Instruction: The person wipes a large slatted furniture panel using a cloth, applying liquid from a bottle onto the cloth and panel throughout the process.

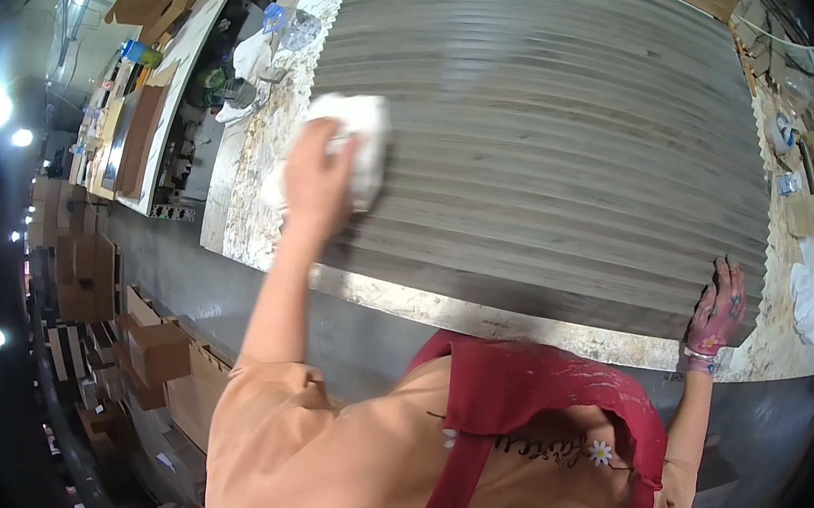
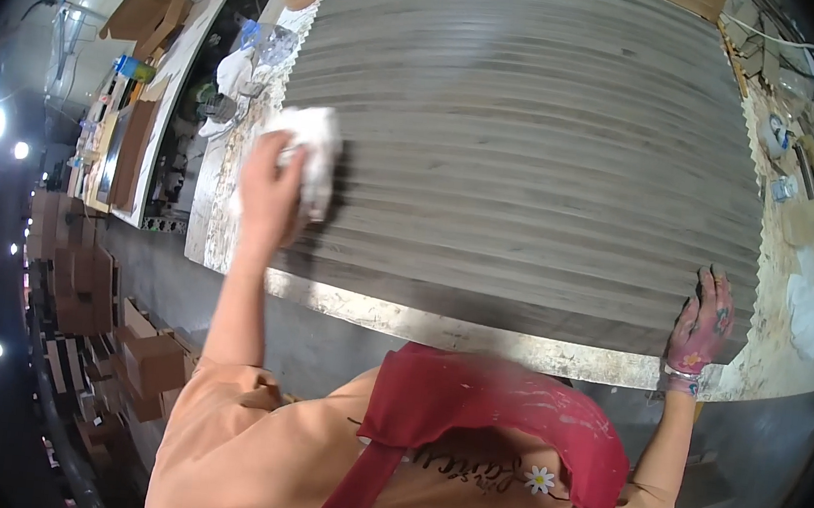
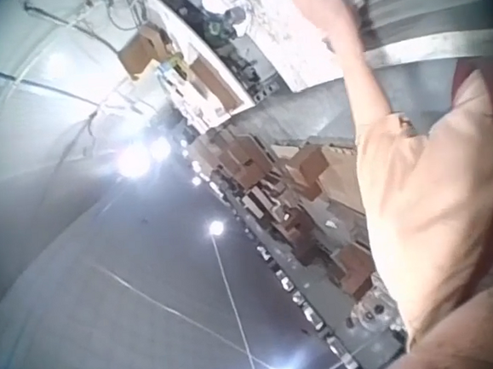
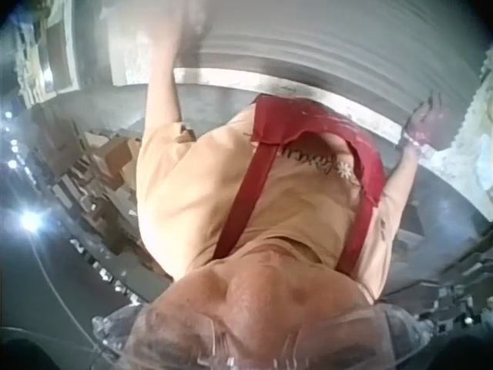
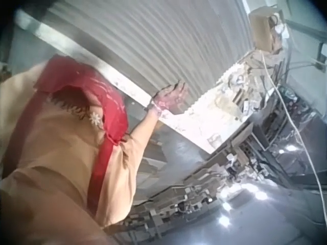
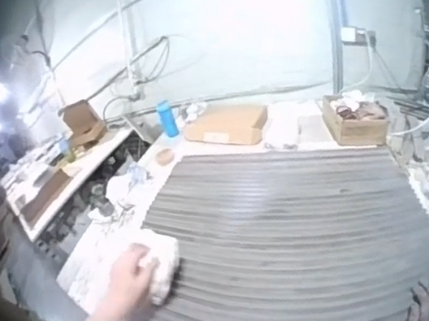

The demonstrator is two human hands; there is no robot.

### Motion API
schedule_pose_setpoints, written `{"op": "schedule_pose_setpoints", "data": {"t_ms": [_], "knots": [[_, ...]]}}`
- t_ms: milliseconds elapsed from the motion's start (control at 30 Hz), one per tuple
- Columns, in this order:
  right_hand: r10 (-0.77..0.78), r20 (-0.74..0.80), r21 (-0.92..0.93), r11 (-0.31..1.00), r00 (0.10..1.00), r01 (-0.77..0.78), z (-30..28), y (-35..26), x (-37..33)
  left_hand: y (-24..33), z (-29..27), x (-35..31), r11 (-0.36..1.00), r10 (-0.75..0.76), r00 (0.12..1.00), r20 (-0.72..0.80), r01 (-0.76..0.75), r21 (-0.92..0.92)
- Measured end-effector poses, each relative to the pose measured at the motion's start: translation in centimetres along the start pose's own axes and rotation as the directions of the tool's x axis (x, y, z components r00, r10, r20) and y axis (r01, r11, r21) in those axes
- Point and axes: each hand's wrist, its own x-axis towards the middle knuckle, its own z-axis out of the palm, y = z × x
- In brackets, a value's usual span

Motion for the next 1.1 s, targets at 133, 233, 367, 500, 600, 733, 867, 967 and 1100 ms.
{"op": "schedule_pose_setpoints", "data": {"t_ms": [133,233,367,500,600,733,867,967,1100], "knots": [[-0.013,0.038,0.031,0.999,0.999,0.012,0.3,0.5,0.3,10.2,9.7,-1.9,0.905,0.396,0.873,0.284,-0.318,-0.284],[-0.045,0.039,0.025,0.999,0.998,0.044,0.6,1.3,0.0,9.5,13.8,-4.7,0.863,0.495,0.818,0.293,-0.503,-0.053],[-0.016,0.045,-0.029,0.999,0.999,0.017,-0.1,0.9,-0.1,-1.6,8.2,-2.1,0.955,0.187,0.938,0.291,-0.243,0.171],[-0.032,0.076,0.058,0.998,0.997,0.028,0.5,0.7,0.4,-13.8,0.9,0.4,0.914,-0.229,0.973,-0.024,0.223,0.339],[0.057,0.104,0.197,0.977,0.993,-0.077,1.0,1.7,0.3,-6.7,0.3,3.4,0.969,-0.165,0.983,-0.081,0.177,0.17],[-0.055,0.036,0.035,0.998,0.998,0.054,-0.7,-0.5,5.9,5.5,7.9,1.5,0.929,0.291,0.956,0.04,-0.273,-0.249],[-0.022,0.264,-0.131,0.99,0.964,0.058,2.8,0.1,7.6,8.7,13.8,-2.0,0.813,0.581,0.807,0.107,-0.581,-0.037],[-0.081,0.217,-0.02,0.996,0.973,0.087,2.5,-0.3,7.7,3.7,12.7,-1.2,0.846,0.506,0.84,0.195,-0.528,0.075],[-0.085,0.201,-0.012,0.996,0.976,0.089,2.7,-0.2,7.6,-3.9,8.0,0.4,0.918,0.328,0.922,0.206,-0.363,0.163]]}}
